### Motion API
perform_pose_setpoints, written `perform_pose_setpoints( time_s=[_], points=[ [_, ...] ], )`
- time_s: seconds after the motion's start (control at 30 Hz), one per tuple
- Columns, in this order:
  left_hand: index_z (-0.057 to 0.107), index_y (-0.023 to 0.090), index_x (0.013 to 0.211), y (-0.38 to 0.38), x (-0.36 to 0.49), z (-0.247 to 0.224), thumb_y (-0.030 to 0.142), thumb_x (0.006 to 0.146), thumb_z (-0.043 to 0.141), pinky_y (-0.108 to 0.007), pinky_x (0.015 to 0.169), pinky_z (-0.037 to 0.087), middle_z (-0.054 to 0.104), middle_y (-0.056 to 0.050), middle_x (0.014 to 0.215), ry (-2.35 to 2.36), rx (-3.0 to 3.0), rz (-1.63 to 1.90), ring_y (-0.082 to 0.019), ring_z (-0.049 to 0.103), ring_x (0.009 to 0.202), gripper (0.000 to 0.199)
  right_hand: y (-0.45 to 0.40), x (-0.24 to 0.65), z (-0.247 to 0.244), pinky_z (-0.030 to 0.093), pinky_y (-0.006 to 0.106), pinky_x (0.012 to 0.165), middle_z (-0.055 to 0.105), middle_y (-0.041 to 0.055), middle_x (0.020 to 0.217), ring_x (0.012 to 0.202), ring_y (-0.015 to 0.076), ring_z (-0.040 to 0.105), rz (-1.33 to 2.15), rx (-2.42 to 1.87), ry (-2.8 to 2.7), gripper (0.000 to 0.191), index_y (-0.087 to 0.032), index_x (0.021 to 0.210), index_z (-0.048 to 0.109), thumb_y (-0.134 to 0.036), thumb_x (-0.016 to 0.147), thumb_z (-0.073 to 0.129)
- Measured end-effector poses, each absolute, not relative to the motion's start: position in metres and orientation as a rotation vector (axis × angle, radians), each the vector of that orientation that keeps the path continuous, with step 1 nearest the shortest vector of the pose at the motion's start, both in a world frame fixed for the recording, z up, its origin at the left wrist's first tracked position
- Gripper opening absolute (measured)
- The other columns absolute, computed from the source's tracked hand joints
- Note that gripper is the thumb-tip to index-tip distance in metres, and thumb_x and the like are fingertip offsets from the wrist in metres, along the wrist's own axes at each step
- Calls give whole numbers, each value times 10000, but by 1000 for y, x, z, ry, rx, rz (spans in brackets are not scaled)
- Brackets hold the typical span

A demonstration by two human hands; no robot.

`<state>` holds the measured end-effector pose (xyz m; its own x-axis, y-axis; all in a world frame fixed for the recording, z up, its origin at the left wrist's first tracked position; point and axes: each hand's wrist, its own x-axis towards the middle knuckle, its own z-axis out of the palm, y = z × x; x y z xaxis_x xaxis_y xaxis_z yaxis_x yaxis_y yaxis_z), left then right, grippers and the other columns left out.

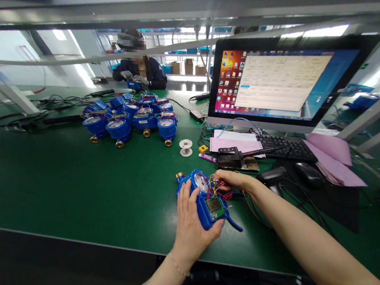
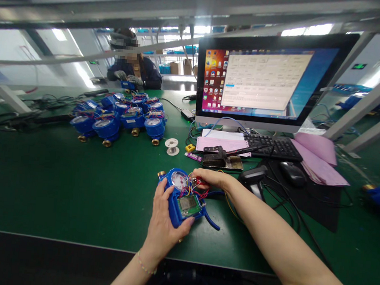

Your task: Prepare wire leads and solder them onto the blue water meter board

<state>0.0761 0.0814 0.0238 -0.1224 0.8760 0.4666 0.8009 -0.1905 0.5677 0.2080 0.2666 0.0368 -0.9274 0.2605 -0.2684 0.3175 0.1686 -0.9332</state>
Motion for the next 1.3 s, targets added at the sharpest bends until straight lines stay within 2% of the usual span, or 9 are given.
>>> perform_pose_setpoints(
  time_s=[0.4,0.5,0.6,0.73,0.9,1.3],
  points=[
    [248,146,1309,82,79,26,386,709,627,-622,1050,250,217,-209,1440,1929,1967,1243,-362,181,1360,749,268,206,32,226,203,376,318,-39,328,331,51,254,-1995,632,2273,387,-179,429,354,-376,761,353],
    [242,141,1311,82,78,26,394,713,627,-620,1051,251,210,-214,1441,1926,1981,1228,-364,180,1359,755,265,204,33,172,195,341,308,-69,351,325,48,223,-2046,728,2226,351,-185,520,371,-446,754,387],
    [233,148,1317,82,77,26,405,716,626,-628,1044,255,202,-216,1445,1925,1982,1209,-372,177,1360,763,262,202,35,128,192,323,289,-95,374,318,45,185,-2101,816,2172,400,-194,602,367,-565,751,388],
    [231,144,1317,81,76,26,409,721,623,-632,1035,267,205,-223,1442,1920,1994,1211,-375,177,1359,761,260,203,35,117,202,321,271,-94,361,310,43,169,-2141,875,2109,469,-206,585,323,-642,756,343],
    [243,148,1311,81,78,26,403,710,635,-633,1031,272,222,-222,1436,1929,1979,1236,-379,190,1354,762,261,205,31,120,204,339,268,-100,349,312,44,171,-2186,876,2088,433,-200,584,348,-600,736,406],
    [230,142,1317,81,77,25,432,727,613,-625,1039,270,207,-219,1440,1924,1998,1213,-372,183,1358,761,263,205,28,149,209,344,293,-52,315,303,48,200,-2149,774,2138,367,-191,455,339,-401,757,346]
  ],
)
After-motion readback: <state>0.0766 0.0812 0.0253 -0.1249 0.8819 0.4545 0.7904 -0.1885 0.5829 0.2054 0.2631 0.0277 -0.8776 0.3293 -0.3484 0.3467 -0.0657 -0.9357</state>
